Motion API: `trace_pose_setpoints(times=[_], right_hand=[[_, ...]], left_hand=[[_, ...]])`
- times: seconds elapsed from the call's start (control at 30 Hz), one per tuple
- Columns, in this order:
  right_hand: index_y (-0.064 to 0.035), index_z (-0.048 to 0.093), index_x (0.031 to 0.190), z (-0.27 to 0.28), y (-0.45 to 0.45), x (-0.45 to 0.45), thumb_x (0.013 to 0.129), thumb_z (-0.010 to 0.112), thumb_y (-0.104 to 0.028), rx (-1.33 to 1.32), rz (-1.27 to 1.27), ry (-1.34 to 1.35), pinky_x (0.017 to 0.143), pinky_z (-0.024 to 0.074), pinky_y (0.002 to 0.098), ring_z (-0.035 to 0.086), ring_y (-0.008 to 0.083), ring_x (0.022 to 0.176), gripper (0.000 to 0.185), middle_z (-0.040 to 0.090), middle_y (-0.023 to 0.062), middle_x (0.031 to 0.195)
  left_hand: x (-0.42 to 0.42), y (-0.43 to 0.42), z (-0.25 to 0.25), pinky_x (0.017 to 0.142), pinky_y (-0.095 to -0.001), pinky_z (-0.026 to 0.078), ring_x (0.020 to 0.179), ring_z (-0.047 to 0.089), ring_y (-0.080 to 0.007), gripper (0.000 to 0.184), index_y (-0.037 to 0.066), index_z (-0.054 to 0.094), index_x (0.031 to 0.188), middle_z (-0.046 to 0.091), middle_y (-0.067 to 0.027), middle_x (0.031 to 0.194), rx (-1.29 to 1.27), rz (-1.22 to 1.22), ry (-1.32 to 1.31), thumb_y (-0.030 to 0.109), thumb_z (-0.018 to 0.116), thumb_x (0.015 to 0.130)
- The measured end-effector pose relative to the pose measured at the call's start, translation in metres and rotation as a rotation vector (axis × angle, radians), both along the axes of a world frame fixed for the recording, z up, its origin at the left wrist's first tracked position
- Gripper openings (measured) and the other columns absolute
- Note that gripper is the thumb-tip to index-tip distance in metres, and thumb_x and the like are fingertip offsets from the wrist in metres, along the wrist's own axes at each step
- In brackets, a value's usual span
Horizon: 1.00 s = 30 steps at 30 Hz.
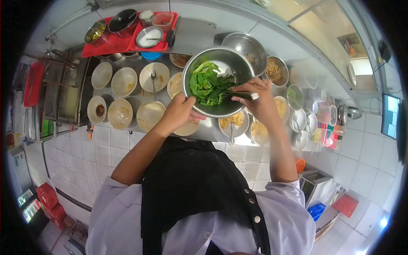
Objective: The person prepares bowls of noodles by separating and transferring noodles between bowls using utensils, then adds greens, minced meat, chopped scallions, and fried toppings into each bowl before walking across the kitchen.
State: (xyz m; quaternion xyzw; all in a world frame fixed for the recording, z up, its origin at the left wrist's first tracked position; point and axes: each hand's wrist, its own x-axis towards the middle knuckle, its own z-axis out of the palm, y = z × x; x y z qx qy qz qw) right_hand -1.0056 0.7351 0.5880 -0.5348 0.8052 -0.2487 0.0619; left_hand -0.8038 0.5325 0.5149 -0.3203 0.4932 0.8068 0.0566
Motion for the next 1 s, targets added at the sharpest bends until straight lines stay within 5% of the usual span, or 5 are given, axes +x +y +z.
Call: trace_pose_setpoints(times=[0.33,0.6,0.7,0.8,1.0], right_hand=[[0.0021,0.077,0.106,-0.002,0.054,0.027,0.091,0.084,-0.007,-0.405,-0.375,-0.54,0.092,0.0566,0.0335,0.074,0.0173,0.1,0.019,0.079,0.0084,0.106],[-0.0103,0.077,0.116,-0.023,0.059,0.033,0.081,0.087,-0.007,-0.12,-0.207,-0.378,0.085,0.0524,0.037,0.071,0.0229,0.088,0.036,0.079,0.0086,0.103],[-0.0155,0.077,0.117,-0.016,0.055,0.038,0.079,0.088,-0.01,0.063,-0.067,0.031,0.094,0.0444,0.0407,0.065,0.0248,0.092,0.04,0.078,0.0056,0.1],[-0.0179,0.077,0.116,-0.031,0.056,0.041,0.079,0.089,-0.016,0.027,0.046,-0.025,0.101,0.0371,0.0426,0.061,0.0261,0.097,0.04,0.075,0.0041,0.096],[-0.0178,0.08,0.109,-0.046,0.055,0.05,0.079,0.089,-0.017,-0.037,-0.008,-0.137,0.091,0.0416,0.0411,0.062,0.0225,0.095,0.031,0.071,0.003,0.092]], left_hand=[[0.033,0.034,-0.005,0.072,-0.0362,0.067,0.09,0.079,-0.0336,0.043,-0.009,0.041,0.14,0.068,-0.0254,0.123,0.014,-0.127,-0.009,0.022,0.045,0.11],[0.046,0.046,-0.022,0.071,-0.0349,0.066,0.09,0.08,-0.0326,0.042,-0.011,0.046,0.137,0.07,-0.0247,0.118,-0.009,-0.152,-0.057,0.021,0.044,0.11],[0.048,0.05,-0.02,0.071,-0.0346,0.066,0.089,0.08,-0.0324,0.041,-0.013,0.048,0.134,0.071,-0.0249,0.115,-0.076,-0.186,-0.049,0.02,0.043,0.111],[0.053,0.047,-0.019,0.07,-0.0344,0.067,0.088,0.08,-0.0325,0.042,-0.015,0.048,0.133,0.071,-0.0259,0.115,-0.083,-0.252,-0.026,0.02,0.042,0.111],[0.06,0.054,-0.027,0.07,-0.0352,0.068,0.087,0.08,-0.0335,0.044,-0.016,0.046,0.135,0.072,-0.0281,0.112,-0.045,-0.299,0.003,0.019,0.041,0.11]])
